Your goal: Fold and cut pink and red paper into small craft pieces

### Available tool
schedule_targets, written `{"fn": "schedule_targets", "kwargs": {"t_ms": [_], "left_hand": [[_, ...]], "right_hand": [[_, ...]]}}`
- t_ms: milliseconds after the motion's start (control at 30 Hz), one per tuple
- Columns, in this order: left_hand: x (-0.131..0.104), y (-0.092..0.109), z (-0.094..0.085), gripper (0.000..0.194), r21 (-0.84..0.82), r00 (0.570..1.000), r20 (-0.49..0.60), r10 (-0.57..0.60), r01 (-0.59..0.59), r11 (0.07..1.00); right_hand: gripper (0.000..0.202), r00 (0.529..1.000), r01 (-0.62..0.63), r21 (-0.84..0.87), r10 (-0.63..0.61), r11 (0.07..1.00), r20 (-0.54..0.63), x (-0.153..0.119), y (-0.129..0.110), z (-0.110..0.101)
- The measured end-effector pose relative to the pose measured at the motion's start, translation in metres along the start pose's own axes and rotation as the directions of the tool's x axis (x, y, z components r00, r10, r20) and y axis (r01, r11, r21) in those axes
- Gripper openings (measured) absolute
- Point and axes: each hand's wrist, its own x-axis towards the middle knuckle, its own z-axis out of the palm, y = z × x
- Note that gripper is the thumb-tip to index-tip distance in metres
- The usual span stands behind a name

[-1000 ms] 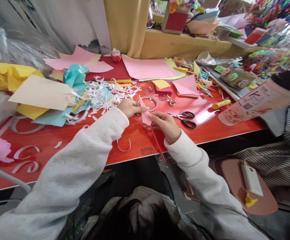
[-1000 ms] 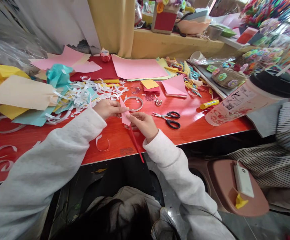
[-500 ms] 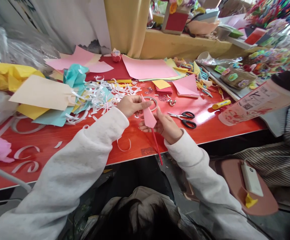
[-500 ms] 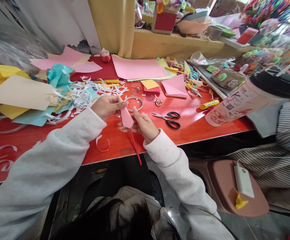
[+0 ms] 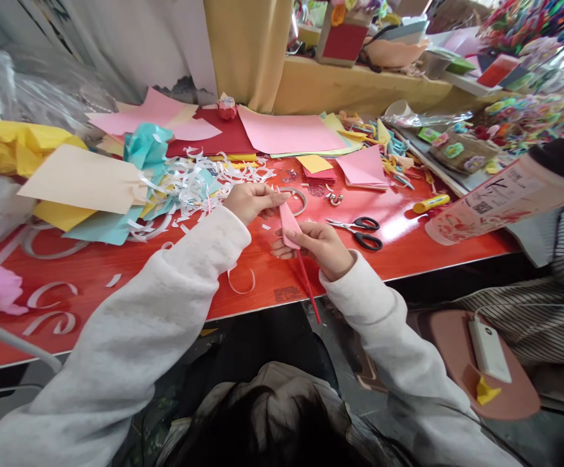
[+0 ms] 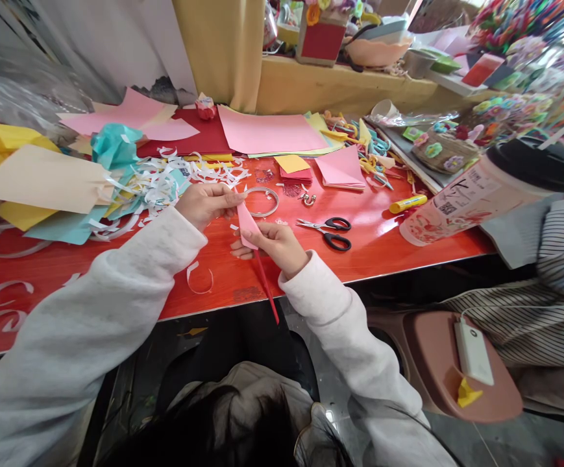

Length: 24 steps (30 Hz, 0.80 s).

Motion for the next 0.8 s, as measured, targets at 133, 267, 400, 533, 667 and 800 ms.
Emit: {"fn": "schedule_targets", "kwargs": {"t_ms": [133,267,400,533,667,800], "left_hand": [[-0.0004,0.0011,-0.001,0.032,-0.046,0.996,0.016,-0.083,0.084,0.995],[0.0026,-0.002,-0.0046,0.029,-0.082,0.998,-0.026,-0.063,0.06,0.995],[0.0047,-0.0064,-0.0074,0.026,-0.084,0.996,-0.086,-0.022,0.015,0.996],[0.0001,-0.0031,-0.0032,0.034,-0.02,0.995,0.016,-0.102,0.103,0.994],[-0.0029,0.0012,0.0012,0.031,0.185,0.985,0.07,-0.158,0.142,0.972],[-0.0013,0.0007,0.0002,0.029,0.15,0.996,0.016,-0.086,0.082,0.985]], "right_hand": [[0.026,1.0,-0.019,0.002,0.019,1.0,-0.005,0.0002,-0.0002,0.0001],[0.027,0.999,-0.029,-0.003,0.029,1.0,-0.023,0.0002,0.0006,-0.0006],[0.027,0.998,0.01,-0.06,-0.014,0.998,-0.068,0.0012,0.0026,-0.0032],[0.03,0.988,0.036,-0.084,-0.048,0.996,-0.145,0.0028,0.0031,-0.0045],[0.033,0.963,0.054,-0.112,-0.081,0.992,-0.257,0.0036,0.0022,-0.0024],[0.035,0.941,0.026,-0.167,-0.081,0.986,-0.329,0.0029,0.0016,-0.0013]]}}
